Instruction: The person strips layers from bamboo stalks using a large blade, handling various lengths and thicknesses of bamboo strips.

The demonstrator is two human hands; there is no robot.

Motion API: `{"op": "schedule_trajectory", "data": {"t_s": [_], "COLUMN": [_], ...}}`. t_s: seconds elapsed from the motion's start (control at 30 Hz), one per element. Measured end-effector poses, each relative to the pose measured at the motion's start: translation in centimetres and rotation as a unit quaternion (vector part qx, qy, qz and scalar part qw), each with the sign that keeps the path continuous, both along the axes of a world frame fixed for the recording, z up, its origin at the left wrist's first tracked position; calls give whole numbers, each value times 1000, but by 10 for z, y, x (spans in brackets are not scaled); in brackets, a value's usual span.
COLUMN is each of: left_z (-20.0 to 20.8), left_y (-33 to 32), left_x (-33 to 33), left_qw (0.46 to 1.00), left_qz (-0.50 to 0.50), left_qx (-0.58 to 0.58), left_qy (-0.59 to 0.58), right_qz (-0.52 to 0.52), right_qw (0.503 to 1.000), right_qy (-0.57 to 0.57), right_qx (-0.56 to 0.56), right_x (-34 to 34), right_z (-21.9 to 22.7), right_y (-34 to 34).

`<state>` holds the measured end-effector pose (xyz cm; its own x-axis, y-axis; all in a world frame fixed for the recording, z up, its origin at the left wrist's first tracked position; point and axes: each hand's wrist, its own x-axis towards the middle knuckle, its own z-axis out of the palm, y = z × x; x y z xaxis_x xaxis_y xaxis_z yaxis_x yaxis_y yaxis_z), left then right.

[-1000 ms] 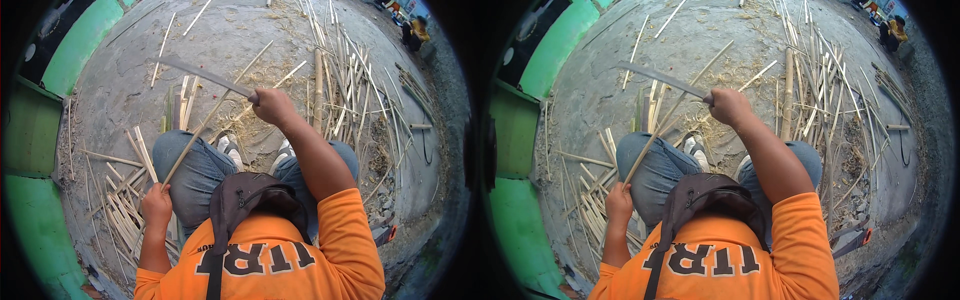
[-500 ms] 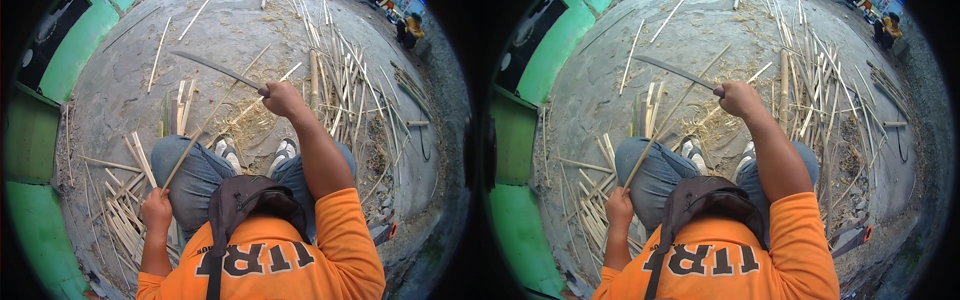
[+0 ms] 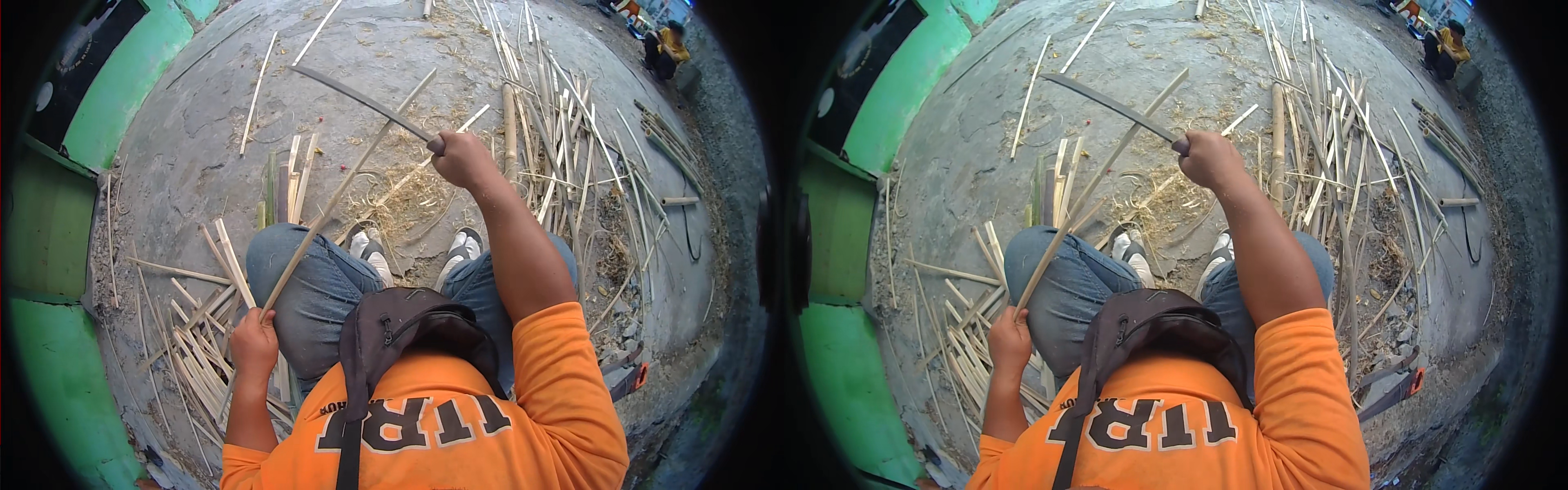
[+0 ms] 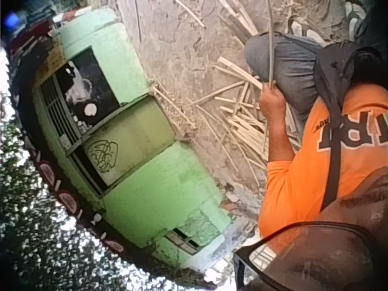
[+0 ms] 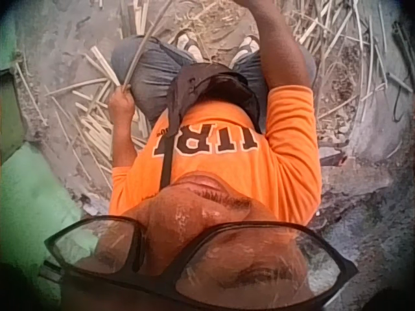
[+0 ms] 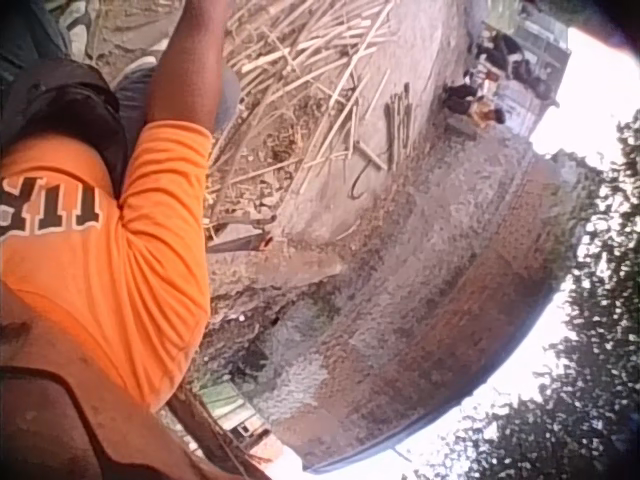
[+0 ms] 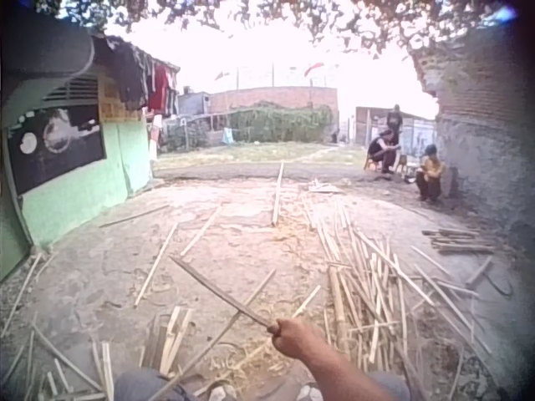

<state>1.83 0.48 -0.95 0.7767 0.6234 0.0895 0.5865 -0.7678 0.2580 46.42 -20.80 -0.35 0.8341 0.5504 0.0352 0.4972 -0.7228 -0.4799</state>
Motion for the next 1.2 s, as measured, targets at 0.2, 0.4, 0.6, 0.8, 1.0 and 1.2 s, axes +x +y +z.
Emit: {"op": "schedule_trajectory", "data": {"t_s": [0.2,0.4,0.6,0.8,1.0,1.2], "left_z": [2,-10,-3,-8,-20,-13], "left_y": [-1,-2,-3,0,2,-1], "left_x": [-1,0,0,-2,-7,-7], "left_qw": [1000,999,999,999,998,998], "left_qz": [6,3,2,-19,-21,-1], "left_qx": [6,30,30,34,36,52], "left_qy": [0,-38,-13,-39,-56,-34], "right_qz": [118,33,-3,217,124,36], "right_qw": [992,998,999,970,981,994], "right_qy": [7,-30,9,-85,-118,-72], "right_qx": [-49,-32,-33,-72,-87,-76], "right_x": [-43,0,-18,-52,16,37], "right_z": [21,27,37,47,62,49], "right_y": [15,0,0,2,-34,-45]}}
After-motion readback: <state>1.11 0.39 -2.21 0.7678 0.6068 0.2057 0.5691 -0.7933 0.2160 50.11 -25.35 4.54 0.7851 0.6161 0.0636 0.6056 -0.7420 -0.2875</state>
